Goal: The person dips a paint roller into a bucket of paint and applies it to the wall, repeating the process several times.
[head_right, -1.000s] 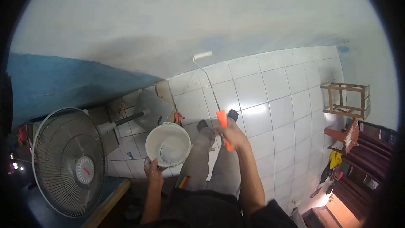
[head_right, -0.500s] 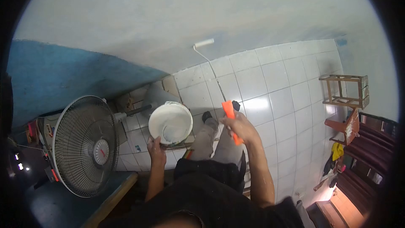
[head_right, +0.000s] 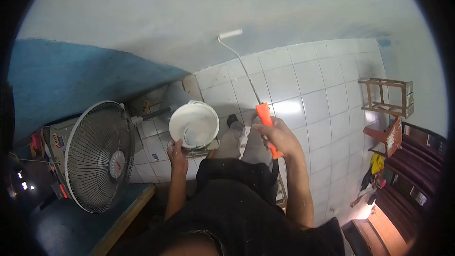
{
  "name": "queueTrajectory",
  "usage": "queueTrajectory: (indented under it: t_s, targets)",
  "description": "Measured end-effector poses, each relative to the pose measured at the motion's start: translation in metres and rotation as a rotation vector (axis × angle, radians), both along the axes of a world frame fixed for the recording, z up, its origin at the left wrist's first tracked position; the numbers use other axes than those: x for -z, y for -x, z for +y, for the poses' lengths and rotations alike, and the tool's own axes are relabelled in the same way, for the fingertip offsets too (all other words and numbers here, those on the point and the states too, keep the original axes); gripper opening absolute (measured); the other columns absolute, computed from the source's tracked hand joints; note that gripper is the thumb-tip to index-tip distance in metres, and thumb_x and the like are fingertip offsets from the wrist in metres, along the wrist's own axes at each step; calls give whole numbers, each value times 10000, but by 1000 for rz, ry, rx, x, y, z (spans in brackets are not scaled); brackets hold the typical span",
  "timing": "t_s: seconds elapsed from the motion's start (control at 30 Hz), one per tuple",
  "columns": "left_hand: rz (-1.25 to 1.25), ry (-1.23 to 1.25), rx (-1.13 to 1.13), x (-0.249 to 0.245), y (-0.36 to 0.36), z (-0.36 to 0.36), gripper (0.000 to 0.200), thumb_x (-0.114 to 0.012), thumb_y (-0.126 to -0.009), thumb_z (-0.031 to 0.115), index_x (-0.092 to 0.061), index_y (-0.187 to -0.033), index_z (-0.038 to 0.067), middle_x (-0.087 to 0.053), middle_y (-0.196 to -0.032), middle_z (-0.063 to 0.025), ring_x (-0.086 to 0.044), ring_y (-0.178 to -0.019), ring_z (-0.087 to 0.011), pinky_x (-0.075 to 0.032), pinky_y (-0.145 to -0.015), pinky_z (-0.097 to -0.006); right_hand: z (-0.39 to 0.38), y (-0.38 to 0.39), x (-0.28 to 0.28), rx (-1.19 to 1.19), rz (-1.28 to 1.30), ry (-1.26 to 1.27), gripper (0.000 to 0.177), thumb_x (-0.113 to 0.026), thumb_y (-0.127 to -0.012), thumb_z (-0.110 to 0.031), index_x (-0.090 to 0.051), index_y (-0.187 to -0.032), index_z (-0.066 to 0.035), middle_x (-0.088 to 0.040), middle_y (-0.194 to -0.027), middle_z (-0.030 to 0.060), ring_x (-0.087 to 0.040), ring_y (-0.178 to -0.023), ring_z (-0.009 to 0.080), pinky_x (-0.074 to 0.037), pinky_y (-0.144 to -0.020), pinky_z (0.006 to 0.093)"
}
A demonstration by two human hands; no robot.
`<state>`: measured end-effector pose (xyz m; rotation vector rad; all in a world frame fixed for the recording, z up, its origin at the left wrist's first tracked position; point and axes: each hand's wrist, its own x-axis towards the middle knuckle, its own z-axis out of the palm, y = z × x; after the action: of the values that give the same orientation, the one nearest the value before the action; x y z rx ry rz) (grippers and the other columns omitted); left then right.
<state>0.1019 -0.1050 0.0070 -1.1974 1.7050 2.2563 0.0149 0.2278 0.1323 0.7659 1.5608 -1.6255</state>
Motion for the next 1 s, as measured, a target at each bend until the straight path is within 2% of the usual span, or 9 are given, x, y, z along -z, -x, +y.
queueTrajectory:
  t_s: [0.07, 0.17, 0.4, 0.57, 0.63, 0.73, 0.83, 0.9, 1.0]
  targets:
    - [16, -9, -20, 8, 1, 1, 274, -610, -865, 128, -513, -1109, 48, -633, -1002, -69, -646, -829, -151, -548, -625, -263, 0, 0, -8, -44, 0, -30, 183, -632, -824, -206, -521, -783, -67, -472, -597, -15, -455, -468, 78, -383, -439, 238]
    - [21, -27, -32, 19, 1, 7, 287, -606, -866, 130, -510, -1121, 36, -617, -1032, -84, -640, -875, -165, -556, -654, -277, 4, 13, 57, -77, 1, -63, 202, -639, -823, -218, -523, -780, -59, -477, -597, -12, -446, -456, 83, -388, -445, 246]
    - [-51, 47, -194, 65, -28, 16, 275, -578, -862, 89, -499, -1115, 16, -593, -1059, -113, -636, -908, -197, -569, -642, -313, -19, 101, 384, -31, -143, 45, 215, -654, -824, -218, -522, -727, -79, -496, -604, 2, -446, -478, 96, -377, -450, 272]
    - [-162, 79, -137, 69, -50, 8, 229, -576, -858, 84, -501, -1067, 29, -619, -988, -100, -656, -808, -196, -579, -611, -318, 15, 33, 283, -64, 69, -30, 212, -678, -832, -177, -519, -746, -67, -459, -563, -20, -407, -414, 68, -351, -390, 257]
    - [-165, 69, -135, 67, -54, 15, 217, -576, -856, 83, -501, -1054, 33, -625, -971, -97, -660, -778, -196, -582, -595, -319, 29, 17, 169, 36, -59, 36, 200, -684, -831, -171, -526, -796, -54, -462, -569, -21, -417, -390, 63, -355, -366, 237]
    - [-175, 44, -122, 67, -50, 24, 231, -573, -856, 86, -499, -1068, 33, -623, -992, -113, -662, -778, -194, -587, -579, -318, 45, 8, 122, -98, -129, -85, 231, -652, -824, -243, -551, -832, -36, -523, -652, 3, -483, -459, 85, -406, -432, 250]
    - [-122, 45, -138, 73, -44, 37, 254, -574, -858, 93, -492, -1089, 29, -619, -1007, -127, -665, -780, -197, -589, -563, -315, 36, 35, 202, -121, 6, -72, 237, -651, -823, -240, -528, -789, -41, -511, -644, 0, -463, -464, 85, -385, -435, 258]
    - [-139, 2, -202, 64, -36, 52, 175, -566, -856, 15, -484, -1011, 7, -599, -986, -132, -647, -794, -174, -587, -666, -322, 23, 62, 277, -82, -23, -24, 194, -633, -837, -212, -528, -774, -62, -459, -579, -20, -412, -459, 79, -347, -441, 260]
    - [-100, 51, -226, 67, -47, 56, 176, -558, -863, 16, -479, -1019, 6, -598, -995, -138, -650, -795, -184, -584, -652, -320, 19, 75, 318, -37, -81, 69, 179, -624, -825, -192, -522, -752, -64, -463, -580, -12, -404, -464, 83, -342, -443, 264]
